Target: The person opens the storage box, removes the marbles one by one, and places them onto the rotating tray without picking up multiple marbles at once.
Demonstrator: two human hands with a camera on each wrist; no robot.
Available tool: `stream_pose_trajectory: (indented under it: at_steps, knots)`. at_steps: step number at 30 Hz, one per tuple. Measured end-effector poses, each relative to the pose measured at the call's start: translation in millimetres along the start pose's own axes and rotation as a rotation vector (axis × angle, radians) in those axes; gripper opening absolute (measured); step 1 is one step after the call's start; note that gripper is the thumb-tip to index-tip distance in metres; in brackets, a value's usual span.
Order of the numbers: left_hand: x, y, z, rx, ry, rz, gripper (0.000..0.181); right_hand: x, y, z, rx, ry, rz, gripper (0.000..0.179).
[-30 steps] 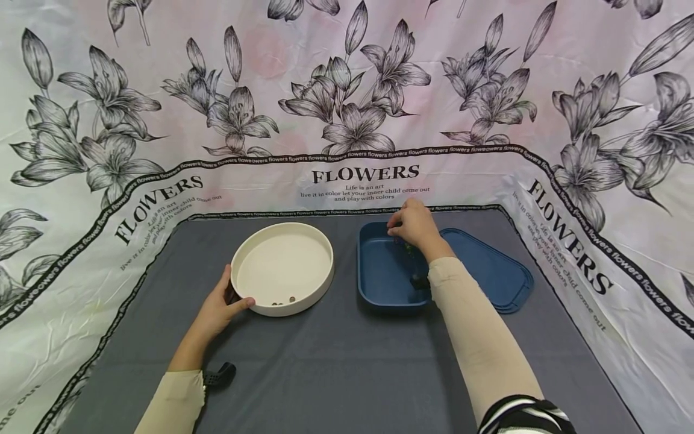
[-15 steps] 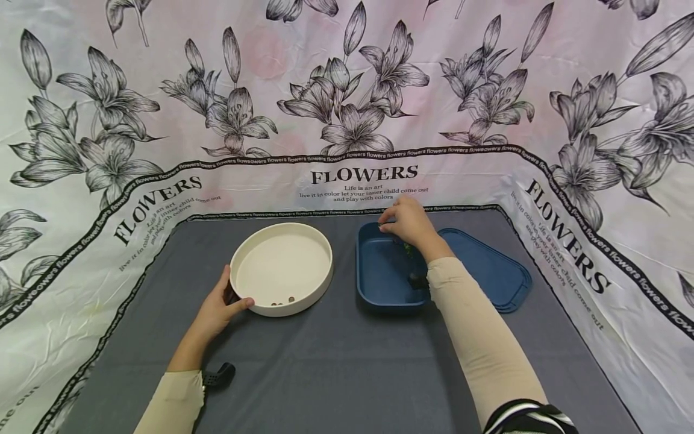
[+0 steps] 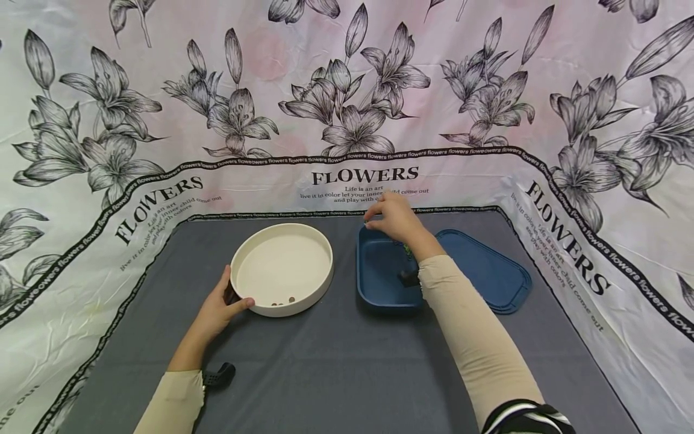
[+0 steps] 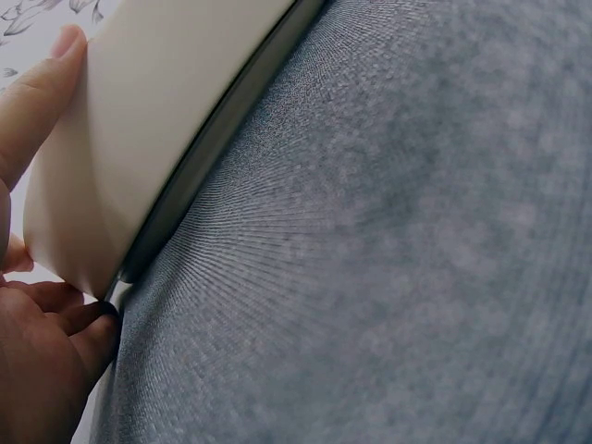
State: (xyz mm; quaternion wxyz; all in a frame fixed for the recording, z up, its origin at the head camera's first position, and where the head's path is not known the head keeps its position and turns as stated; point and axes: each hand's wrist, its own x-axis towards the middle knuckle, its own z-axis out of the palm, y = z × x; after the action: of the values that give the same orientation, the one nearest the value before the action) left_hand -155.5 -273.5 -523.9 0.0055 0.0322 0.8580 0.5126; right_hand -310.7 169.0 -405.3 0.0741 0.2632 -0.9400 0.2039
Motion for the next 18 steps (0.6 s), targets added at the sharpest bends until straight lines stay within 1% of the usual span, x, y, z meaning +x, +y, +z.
stream_pose_trajectory:
  at_steps: [6, 12, 18]
  knots:
    - [0.5, -2.2, -0.5, 0.005, -0.003, 0.005, 0.122, 5.8, -16.5, 1.7, 0.040, -0.004, -0.011, 0.017]
    - [-0.4, -1.6, -1.7, 0.003, -0.008, -0.004, 0.121, 15.8, -35.6, 7.5, 0.036, -0.019, -0.067, 0.018]
    - [0.8, -0.2, -2.7, 0.009, -0.008, 0.000, 0.122, 26.2, -55.1, 14.1, 0.040, -0.048, -0.091, 0.020]
